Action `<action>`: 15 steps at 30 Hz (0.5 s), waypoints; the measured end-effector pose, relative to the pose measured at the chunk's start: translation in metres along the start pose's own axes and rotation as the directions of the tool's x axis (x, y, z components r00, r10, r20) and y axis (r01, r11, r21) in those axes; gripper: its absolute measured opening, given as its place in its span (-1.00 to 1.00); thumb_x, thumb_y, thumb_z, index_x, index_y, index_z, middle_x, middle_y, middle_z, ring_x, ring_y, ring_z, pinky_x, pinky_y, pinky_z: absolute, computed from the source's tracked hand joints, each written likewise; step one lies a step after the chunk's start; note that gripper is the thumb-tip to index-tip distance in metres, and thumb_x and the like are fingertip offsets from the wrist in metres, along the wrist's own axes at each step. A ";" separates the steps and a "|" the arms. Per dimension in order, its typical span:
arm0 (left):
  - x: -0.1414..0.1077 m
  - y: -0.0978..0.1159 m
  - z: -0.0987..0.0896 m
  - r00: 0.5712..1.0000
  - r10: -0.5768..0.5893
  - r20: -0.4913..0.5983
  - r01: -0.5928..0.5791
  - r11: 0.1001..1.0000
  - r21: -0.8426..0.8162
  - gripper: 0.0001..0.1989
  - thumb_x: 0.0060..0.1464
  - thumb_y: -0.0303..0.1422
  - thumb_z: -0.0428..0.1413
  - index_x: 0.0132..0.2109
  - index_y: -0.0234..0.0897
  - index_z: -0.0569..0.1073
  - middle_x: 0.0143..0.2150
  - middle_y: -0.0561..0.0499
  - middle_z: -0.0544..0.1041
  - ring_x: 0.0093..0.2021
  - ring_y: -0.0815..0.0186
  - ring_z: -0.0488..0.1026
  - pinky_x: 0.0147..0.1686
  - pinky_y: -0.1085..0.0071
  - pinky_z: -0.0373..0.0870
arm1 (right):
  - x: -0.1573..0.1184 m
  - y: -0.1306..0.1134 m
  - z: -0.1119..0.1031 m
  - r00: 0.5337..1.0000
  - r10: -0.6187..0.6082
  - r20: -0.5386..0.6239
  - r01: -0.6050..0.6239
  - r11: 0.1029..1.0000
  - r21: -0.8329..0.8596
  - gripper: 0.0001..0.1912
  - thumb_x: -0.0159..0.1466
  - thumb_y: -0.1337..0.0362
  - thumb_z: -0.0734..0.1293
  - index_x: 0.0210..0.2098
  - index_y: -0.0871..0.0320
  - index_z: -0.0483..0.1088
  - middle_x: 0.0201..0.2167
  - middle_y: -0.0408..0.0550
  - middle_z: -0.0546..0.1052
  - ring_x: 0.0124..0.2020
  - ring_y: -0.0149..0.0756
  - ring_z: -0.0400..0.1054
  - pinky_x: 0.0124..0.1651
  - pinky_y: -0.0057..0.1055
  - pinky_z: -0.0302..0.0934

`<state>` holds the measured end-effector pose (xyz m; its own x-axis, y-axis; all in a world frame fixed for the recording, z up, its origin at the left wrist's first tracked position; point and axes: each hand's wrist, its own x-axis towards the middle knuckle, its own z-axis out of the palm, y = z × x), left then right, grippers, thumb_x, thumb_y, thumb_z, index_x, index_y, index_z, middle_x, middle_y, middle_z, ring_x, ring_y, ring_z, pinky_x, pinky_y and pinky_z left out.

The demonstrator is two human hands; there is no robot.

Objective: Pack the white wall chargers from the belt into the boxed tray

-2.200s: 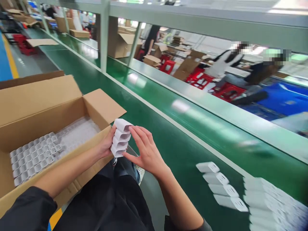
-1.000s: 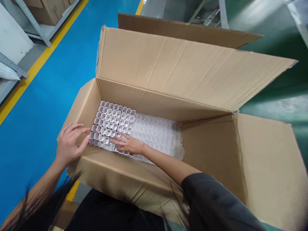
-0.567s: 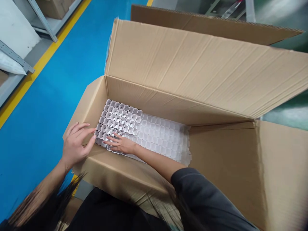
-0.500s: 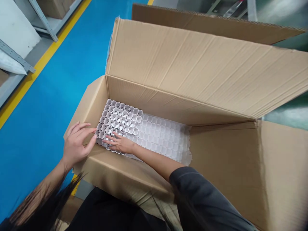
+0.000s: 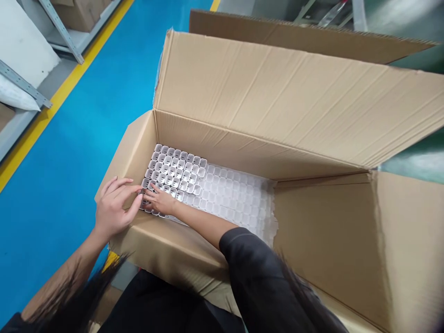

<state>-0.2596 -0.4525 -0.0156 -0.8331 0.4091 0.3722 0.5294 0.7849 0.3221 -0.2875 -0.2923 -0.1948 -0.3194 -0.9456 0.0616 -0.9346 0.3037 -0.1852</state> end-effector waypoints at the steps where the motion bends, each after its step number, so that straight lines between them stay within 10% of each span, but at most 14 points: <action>1: 0.000 0.000 0.000 1.000 0.000 -0.002 0.000 1.000 0.002 -0.88 0.15 -0.42 0.14 -0.15 -0.23 0.52 -0.19 0.00 0.63 -0.01 0.18 0.52 0.20 0.12 0.30 | 0.003 0.001 0.001 1.000 0.000 0.011 0.000 1.000 -0.004 -0.63 0.40 0.35 0.19 0.11 -0.04 0.45 0.26 0.05 0.31 0.34 -0.03 0.11 0.37 0.22 -0.09; 9: 0.003 0.002 -0.001 1.000 -0.001 -0.015 0.001 1.000 0.025 -0.89 0.15 -0.41 0.13 -0.18 -0.25 0.54 -0.21 -0.03 0.64 -0.04 0.17 0.54 0.17 0.13 0.34 | 0.023 0.004 -0.005 0.995 -0.005 0.099 0.008 1.000 -0.029 -0.59 0.40 0.38 0.18 0.16 -0.05 0.40 0.25 0.04 0.32 0.33 -0.09 0.10 0.38 0.13 -0.12; 15: 0.002 0.001 -0.001 1.000 -0.012 -0.010 0.012 1.000 0.005 -0.88 0.17 -0.39 0.10 -0.19 -0.25 0.54 -0.22 -0.03 0.64 -0.03 0.17 0.53 0.16 0.13 0.34 | -0.017 0.008 -0.049 0.984 0.078 0.157 -0.095 0.990 0.103 -0.49 0.30 0.44 0.27 0.22 0.03 0.33 0.13 0.13 0.41 0.12 -0.09 0.29 0.10 -0.08 0.22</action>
<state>-0.2608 -0.4519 -0.0134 -0.8379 0.3946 0.3772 0.5181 0.7923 0.3222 -0.2967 -0.2678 -0.1491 -0.3633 -0.9254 -0.1078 -0.8788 0.3788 -0.2901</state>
